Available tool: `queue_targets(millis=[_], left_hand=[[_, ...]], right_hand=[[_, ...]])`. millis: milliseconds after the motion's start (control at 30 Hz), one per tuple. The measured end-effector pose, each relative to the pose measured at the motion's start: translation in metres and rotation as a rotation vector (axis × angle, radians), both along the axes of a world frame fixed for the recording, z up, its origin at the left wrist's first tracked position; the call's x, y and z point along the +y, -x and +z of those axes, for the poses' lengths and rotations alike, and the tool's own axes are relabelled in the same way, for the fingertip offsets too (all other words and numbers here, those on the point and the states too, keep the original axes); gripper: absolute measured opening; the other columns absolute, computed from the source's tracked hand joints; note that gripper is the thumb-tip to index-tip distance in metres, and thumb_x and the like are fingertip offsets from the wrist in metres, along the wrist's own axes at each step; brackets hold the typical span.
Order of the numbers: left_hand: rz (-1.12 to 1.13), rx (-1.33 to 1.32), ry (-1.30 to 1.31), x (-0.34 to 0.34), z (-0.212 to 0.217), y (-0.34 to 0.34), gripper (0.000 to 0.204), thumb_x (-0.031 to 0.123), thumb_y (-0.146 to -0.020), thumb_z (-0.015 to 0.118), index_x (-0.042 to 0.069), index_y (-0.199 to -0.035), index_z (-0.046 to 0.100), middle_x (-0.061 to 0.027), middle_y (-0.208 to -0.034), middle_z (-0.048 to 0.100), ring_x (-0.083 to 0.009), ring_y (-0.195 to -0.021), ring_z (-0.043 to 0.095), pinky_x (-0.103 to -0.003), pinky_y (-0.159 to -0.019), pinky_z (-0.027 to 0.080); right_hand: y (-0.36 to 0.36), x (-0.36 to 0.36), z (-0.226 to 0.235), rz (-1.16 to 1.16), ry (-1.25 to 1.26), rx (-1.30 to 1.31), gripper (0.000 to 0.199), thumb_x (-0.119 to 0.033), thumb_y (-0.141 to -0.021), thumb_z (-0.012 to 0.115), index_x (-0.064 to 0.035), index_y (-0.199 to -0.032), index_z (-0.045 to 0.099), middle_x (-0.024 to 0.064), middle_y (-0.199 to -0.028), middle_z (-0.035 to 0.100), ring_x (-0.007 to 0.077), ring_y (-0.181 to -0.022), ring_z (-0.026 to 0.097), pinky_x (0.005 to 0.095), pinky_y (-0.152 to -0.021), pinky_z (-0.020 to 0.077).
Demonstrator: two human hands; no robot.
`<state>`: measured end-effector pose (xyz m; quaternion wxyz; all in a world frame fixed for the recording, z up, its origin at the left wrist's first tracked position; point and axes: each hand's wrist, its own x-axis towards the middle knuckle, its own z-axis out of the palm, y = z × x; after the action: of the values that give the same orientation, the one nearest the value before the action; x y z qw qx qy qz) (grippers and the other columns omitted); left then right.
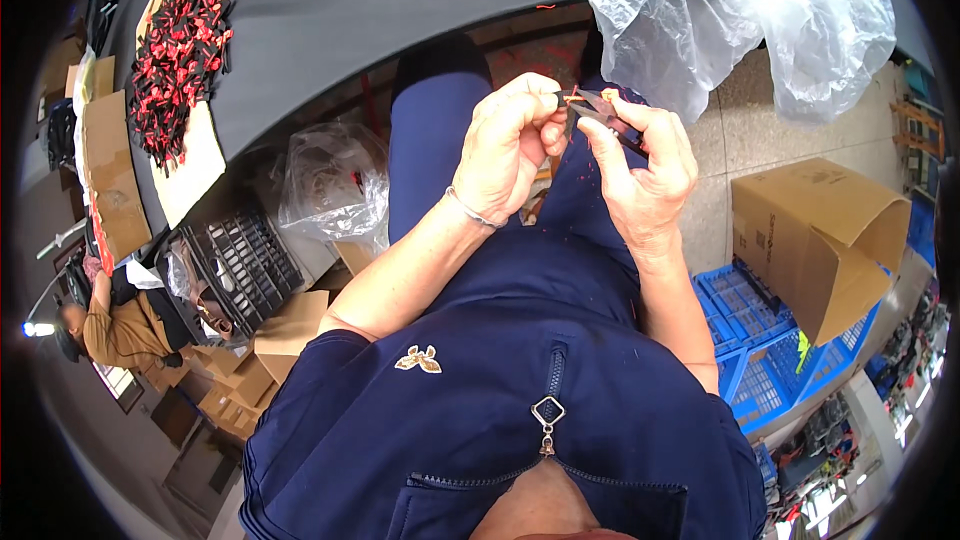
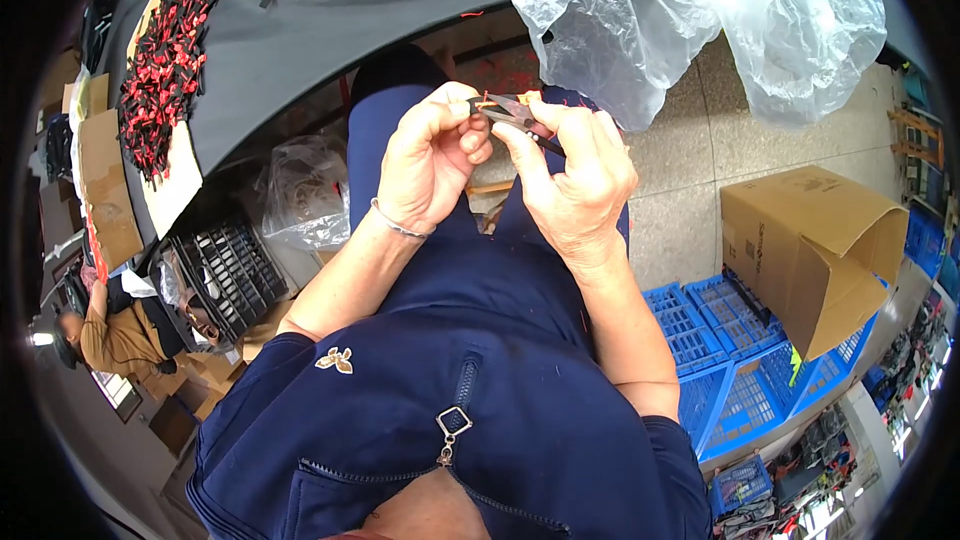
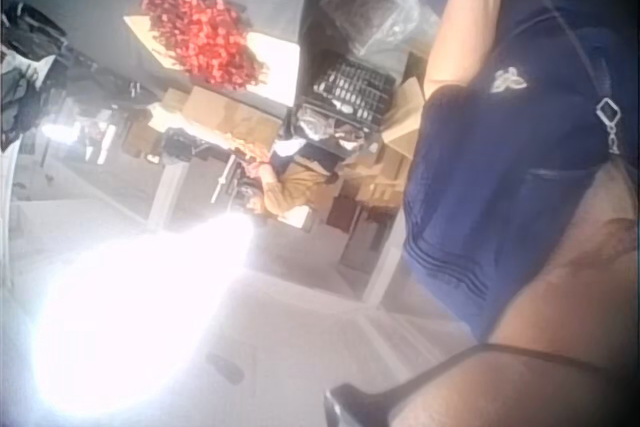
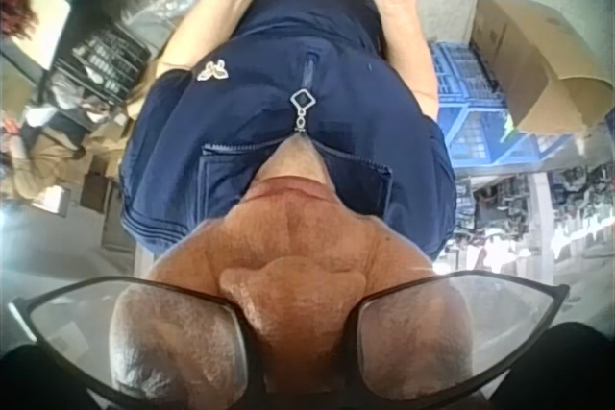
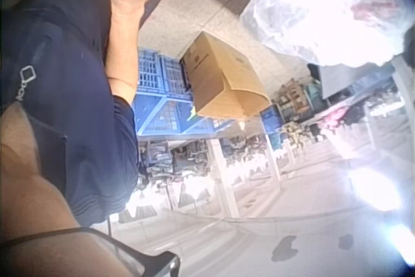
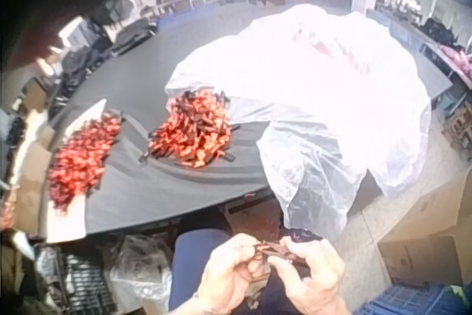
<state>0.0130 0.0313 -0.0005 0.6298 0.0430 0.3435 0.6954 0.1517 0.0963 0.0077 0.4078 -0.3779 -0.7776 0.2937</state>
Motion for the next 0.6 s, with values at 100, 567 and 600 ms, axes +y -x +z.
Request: queue_targets(millis=[100, 567, 600], left_hand=[[-0.024, -0.014, 0.021, 0.001, -0.001, -0.002, 0.009, 0.007, -0.086, 0.053, 0.000, -0.090, 0.056, -0.0057, -0.079, 0.055, -0.0107, -0.065, 0.048, -0.027, -0.062, 0.041], [-0.139, 1.017, 0.024, 0.000, 0.004, 0.001, 0.004, 0.002, -0.077, 0.063, 0.003, -0.080, 0.061, 0.0001, -0.075, 0.057, -0.0078, -0.059, 0.053, -0.021, -0.055, 0.044], [-0.136, 1.342, -0.089, -0.001, 0.005, 0.003, 0.007, 0.000, -0.074, 0.065, 0.003, -0.079, 0.061, -0.0015, -0.075, 0.058, -0.0079, -0.059, 0.054, -0.022, -0.055, 0.044]], right_hand=[[-0.003, -0.002, -0.011, 0.041, 0.114, 0.049, 0.029, -0.007, -0.070, 0.081, -0.0031, -0.093, 0.064, 0.0064, -0.077, 0.064, 0.0164, -0.065, 0.059, 0.0282, -0.061, 0.0483], [-0.011, 0.011, -0.004, 0.121, 1.153, 0.313, 0.025, -0.012, -0.086, 0.070, 0.0010, -0.105, 0.061, -0.0003, -0.080, 0.062, 0.0040, -0.066, 0.055, 0.0177, -0.060, 0.0438], [-0.009, 0.010, -0.005, 0.117, 1.156, 0.313, 0.025, -0.012, -0.086, 0.070, 0.0010, -0.105, 0.061, -0.0003, -0.080, 0.062, 0.0040, -0.066, 0.055, 0.0177, -0.060, 0.0438]])
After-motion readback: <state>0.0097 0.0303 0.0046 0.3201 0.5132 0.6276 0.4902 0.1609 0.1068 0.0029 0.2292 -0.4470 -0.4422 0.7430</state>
